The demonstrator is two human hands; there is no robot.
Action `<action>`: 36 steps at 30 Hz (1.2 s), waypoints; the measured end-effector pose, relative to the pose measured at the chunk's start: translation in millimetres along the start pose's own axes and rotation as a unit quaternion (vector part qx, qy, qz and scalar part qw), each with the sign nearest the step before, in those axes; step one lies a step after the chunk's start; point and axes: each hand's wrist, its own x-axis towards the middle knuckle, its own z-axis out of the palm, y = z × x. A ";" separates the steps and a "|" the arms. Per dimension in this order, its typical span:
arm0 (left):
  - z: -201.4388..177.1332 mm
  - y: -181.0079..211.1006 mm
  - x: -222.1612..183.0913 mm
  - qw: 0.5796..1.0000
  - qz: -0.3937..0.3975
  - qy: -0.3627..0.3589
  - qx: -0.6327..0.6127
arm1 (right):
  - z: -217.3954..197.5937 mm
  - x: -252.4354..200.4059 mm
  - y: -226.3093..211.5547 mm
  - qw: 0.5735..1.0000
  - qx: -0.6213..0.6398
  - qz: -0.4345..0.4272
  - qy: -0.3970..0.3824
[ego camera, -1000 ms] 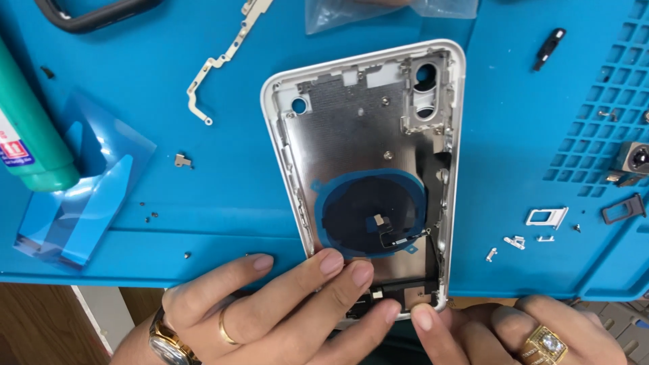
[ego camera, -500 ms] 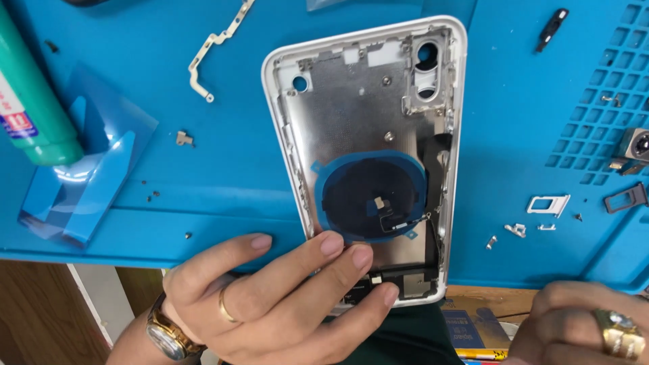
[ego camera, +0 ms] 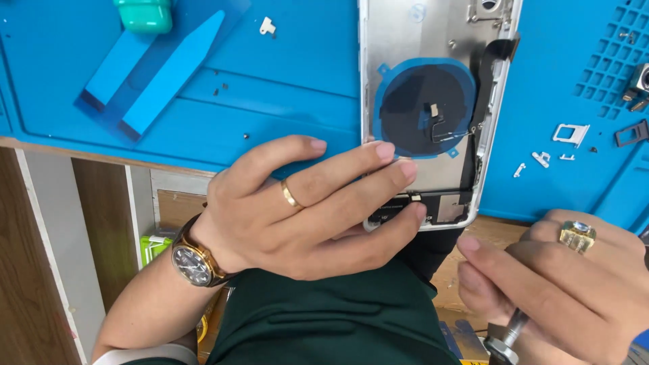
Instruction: A person is seen repairing a smartphone, using a precision screwdriver to work on internal components like ribbon cables and screws on a blue anti-static mat.
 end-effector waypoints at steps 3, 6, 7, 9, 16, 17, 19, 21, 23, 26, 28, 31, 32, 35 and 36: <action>-2.1 -1.7 -7.1 1.000 0.008 0.010 -0.001 | 6.6 -0.5 2.6 0.997 -0.057 -0.058 0.001; -1.9 -4.5 -11.5 1.000 0.018 0.020 -0.002 | 12.1 -7.1 3.8 0.996 -0.075 -0.057 0.001; -2.0 -5.6 -11.9 1.000 0.021 0.019 -0.003 | 13.7 -7.5 2.9 0.997 -0.064 -0.040 0.028; -1.2 -6.8 -13.0 1.000 0.022 0.019 -0.006 | 14.0 -6.0 -1.8 0.997 -0.054 -0.022 0.053; 4.1 -12.2 -14.9 1.000 0.016 0.006 -0.016 | 15.5 2.7 -3.9 0.999 -0.045 0.017 0.024; 4.7 -12.7 -15.2 1.000 0.014 0.004 -0.019 | 16.9 1.8 -1.4 0.999 -0.049 0.003 0.020; 5.0 -14.3 -15.5 1.000 0.012 -0.003 -0.018 | 15.9 -3.9 5.2 0.998 -0.062 -0.015 -0.003; 4.2 -16.3 -15.7 1.000 0.010 -0.011 -0.016 | 15.5 0.8 6.3 0.996 -0.073 -0.035 -0.026; 3.1 -19.2 -15.6 0.999 0.016 -0.025 -0.017 | 16.1 15.6 1.8 0.998 -0.057 -0.029 -0.012; 2.7 -23.1 -13.8 0.999 0.008 -0.028 -0.016 | 19.5 10.4 -2.8 0.996 -0.083 0.012 -0.035; 4.4 -25.5 -15.3 0.999 0.014 -0.029 -0.013 | 16.8 4.0 0.7 0.993 -0.091 0.005 -0.070; 5.6 -28.2 -16.1 0.999 0.024 -0.033 -0.011 | 15.4 -1.7 5.5 0.987 -0.108 -0.015 -0.114; 5.9 -29.0 -15.7 0.999 0.029 -0.034 -0.012 | 15.2 -3.1 6.7 0.985 -0.118 -0.027 -0.122; 7.0 -29.0 -16.6 0.999 0.032 -0.026 -0.016 | 16.8 6.5 0.4 0.991 -0.100 0.008 -0.086; 4.2 -28.2 -17.3 0.999 0.031 -0.025 -0.014 | 14.1 3.2 1.7 0.991 -0.101 0.006 -0.086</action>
